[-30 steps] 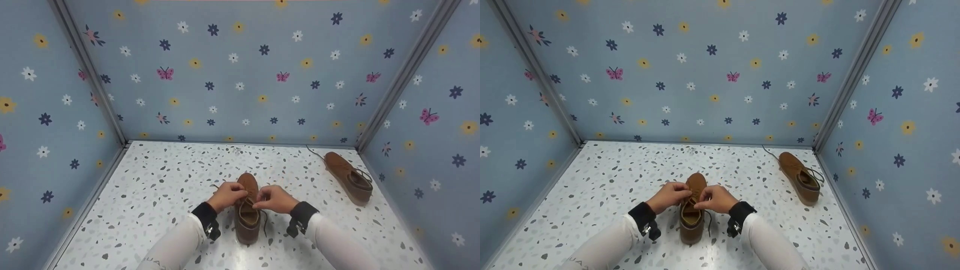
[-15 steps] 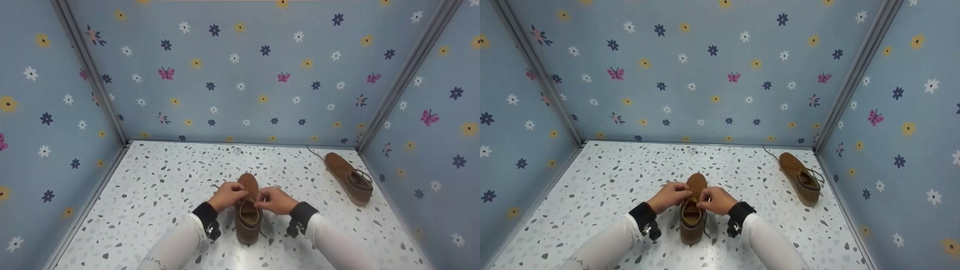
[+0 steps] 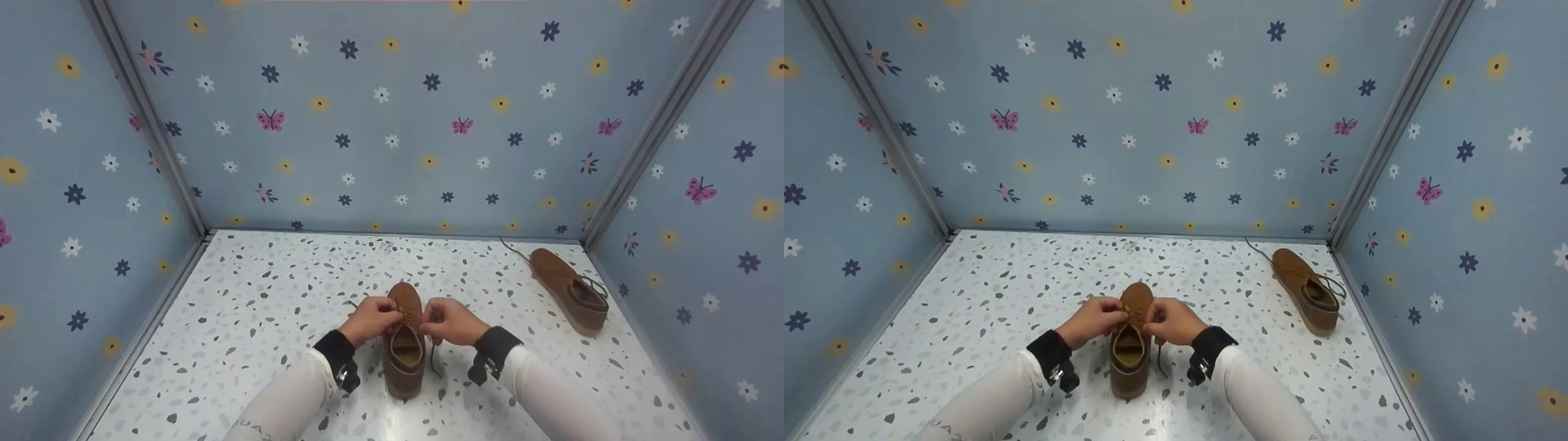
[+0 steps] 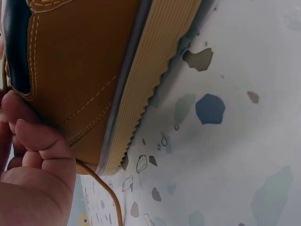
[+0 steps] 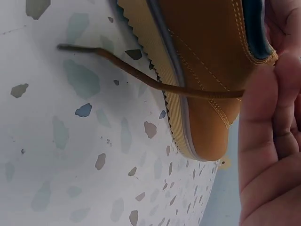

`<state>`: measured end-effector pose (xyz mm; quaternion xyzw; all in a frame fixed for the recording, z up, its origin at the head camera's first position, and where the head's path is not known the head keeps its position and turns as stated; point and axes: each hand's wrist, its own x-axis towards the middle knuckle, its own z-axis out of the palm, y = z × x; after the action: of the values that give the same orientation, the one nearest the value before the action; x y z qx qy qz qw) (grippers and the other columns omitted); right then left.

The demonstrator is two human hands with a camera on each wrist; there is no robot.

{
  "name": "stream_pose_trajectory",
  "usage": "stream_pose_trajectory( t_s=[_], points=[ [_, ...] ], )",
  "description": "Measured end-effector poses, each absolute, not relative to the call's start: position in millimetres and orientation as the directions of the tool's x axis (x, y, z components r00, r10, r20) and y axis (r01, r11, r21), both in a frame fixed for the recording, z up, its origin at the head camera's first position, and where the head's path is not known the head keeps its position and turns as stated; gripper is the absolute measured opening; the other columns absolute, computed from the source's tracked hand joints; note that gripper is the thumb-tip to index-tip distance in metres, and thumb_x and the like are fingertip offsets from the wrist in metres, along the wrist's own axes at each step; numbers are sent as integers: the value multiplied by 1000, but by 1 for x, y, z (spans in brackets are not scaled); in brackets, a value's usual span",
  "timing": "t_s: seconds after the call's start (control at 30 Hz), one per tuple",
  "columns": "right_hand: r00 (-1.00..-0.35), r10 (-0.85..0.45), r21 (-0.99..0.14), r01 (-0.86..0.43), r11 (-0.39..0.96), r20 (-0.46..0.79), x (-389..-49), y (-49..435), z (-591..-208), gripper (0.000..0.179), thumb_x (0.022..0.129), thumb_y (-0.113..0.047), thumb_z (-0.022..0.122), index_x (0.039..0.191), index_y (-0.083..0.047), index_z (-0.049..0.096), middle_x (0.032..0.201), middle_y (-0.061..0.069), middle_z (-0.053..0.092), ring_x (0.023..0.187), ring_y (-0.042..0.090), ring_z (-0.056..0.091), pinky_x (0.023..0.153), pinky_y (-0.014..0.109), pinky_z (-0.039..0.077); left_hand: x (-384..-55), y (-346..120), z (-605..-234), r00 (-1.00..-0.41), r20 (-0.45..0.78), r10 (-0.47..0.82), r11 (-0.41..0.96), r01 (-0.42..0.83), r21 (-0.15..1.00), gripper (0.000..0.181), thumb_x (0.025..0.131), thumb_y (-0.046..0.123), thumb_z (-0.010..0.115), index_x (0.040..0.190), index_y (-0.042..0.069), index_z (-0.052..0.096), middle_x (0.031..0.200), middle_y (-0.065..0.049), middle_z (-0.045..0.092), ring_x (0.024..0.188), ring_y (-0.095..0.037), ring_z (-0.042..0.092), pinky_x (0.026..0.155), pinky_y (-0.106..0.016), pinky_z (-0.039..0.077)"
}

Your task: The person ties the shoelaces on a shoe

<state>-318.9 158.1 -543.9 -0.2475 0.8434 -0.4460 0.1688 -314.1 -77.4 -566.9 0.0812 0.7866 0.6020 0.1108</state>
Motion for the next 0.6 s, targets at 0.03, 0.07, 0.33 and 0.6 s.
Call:
stream_pose_trajectory(
  t_s=[0.03, 0.07, 0.33, 0.6],
  points=[
    [-822, -566, -844, -257, 470, -65, -319, 157, -544, 9, 93, -9, 72, 96, -4, 65, 86, 25, 74, 60, 13, 66, 66, 54, 62, -314, -77, -567, -962, -78, 260, 263, -7, 965, 11, 91, 13, 70, 92, 2, 70, 76, 3, 62, 66, -10, 59, 61, -23, 50],
    [-824, -563, -848, -255, 465, -60, -319, 157, -543, 10, 93, -8, 73, 98, -3, 65, 86, 24, 74, 60, 13, 66, 67, 56, 61, -314, -77, -567, -962, -79, 260, 266, -7, 964, 11, 91, 13, 70, 92, 2, 70, 76, 3, 62, 66, -10, 59, 61, -23, 50],
    [-859, -511, -813, -272, 515, -37, -320, 154, -543, 23, 96, -16, 75, 116, -7, 68, 87, 28, 73, 58, 15, 67, 57, 28, 56, -314, -79, -568, -957, -70, 281, 258, 5, 966, 10, 92, 12, 67, 92, 2, 68, 76, 4, 60, 66, -10, 58, 61, -23, 49],
    [-874, -484, -785, -268, 558, -46, -322, 149, -544, 36, 99, -19, 72, 134, -11, 68, 90, 28, 74, 60, 26, 70, 57, 26, 54, -312, -80, -566, -950, -54, 309, 248, 26, 969, 12, 94, 12, 68, 91, 0, 68, 77, 4, 62, 66, -10, 57, 60, -23, 48]
  ],
)
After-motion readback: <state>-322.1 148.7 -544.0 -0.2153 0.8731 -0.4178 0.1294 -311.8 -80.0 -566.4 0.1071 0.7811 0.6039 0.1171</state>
